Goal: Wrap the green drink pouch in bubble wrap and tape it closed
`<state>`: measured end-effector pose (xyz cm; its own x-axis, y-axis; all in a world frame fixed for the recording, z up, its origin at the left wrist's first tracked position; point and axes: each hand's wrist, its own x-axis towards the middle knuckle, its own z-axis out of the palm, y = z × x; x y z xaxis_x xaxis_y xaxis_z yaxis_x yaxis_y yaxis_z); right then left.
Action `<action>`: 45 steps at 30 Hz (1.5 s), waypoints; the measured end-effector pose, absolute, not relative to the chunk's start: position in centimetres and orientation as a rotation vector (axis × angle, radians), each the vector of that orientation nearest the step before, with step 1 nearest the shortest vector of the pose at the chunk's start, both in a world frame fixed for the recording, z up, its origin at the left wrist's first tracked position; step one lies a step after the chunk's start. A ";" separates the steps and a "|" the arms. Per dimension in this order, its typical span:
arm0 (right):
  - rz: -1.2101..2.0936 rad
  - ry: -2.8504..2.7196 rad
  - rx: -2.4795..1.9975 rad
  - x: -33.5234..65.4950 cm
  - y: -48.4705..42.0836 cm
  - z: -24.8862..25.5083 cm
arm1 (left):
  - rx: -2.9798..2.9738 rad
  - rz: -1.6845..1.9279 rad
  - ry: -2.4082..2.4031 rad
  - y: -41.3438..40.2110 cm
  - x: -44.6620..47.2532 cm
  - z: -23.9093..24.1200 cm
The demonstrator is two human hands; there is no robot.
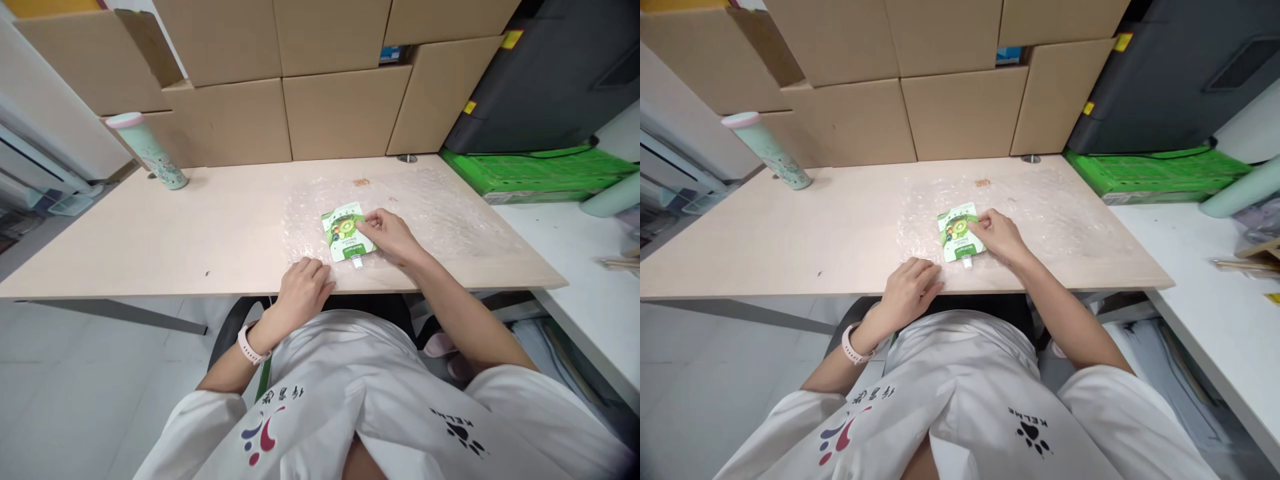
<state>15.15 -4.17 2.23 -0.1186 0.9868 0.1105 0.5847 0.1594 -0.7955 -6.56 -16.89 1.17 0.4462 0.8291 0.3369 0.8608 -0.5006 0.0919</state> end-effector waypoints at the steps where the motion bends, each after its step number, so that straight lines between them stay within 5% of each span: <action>1: 0.933 -1.699 -1.443 14.8 -4.2 2.2 | -2.582 -0.541 -1.529 -16.9 -6.4 0.9; 4: 1.304 -1.441 -1.255 13.5 -4.1 2.2 | -2.591 -0.666 -1.536 -17.2 -6.7 0.4; 7: 1.343 -1.306 -1.102 12.6 -3.9 2.6 | -2.664 -0.920 -1.582 -17.7 -7.6 0.1; 14: 1.519 -1.144 -1.003 8.9 -5.1 2.7 | -1.961 -2.320 -2.167 -17.7 -11.1 1.2; 21: 1.519 -1.359 -1.181 6.2 -5.8 0.5 | -1.394 -3.215 -2.506 -17.1 -12.5 2.4; 33: 0.171 -2.488 -1.628 7.2 -8.4 3.4 | -1.318 -3.243 -2.606 -15.9 -11.8 3.0; 41: -0.081 -2.516 -1.503 7.8 -8.8 2.8 | -1.707 -3.138 -2.646 -14.5 -10.1 3.3; 45: 0.062 -2.509 -1.376 9.1 -8.7 2.0 | -1.723 -3.174 -2.525 -14.7 -9.0 2.8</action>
<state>9.13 -8.69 2.02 -0.5080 0.8325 0.2211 0.8204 0.5459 -0.1700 -8.95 -14.69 2.76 -0.1024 0.9783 -0.1799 -0.3952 0.1260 0.9099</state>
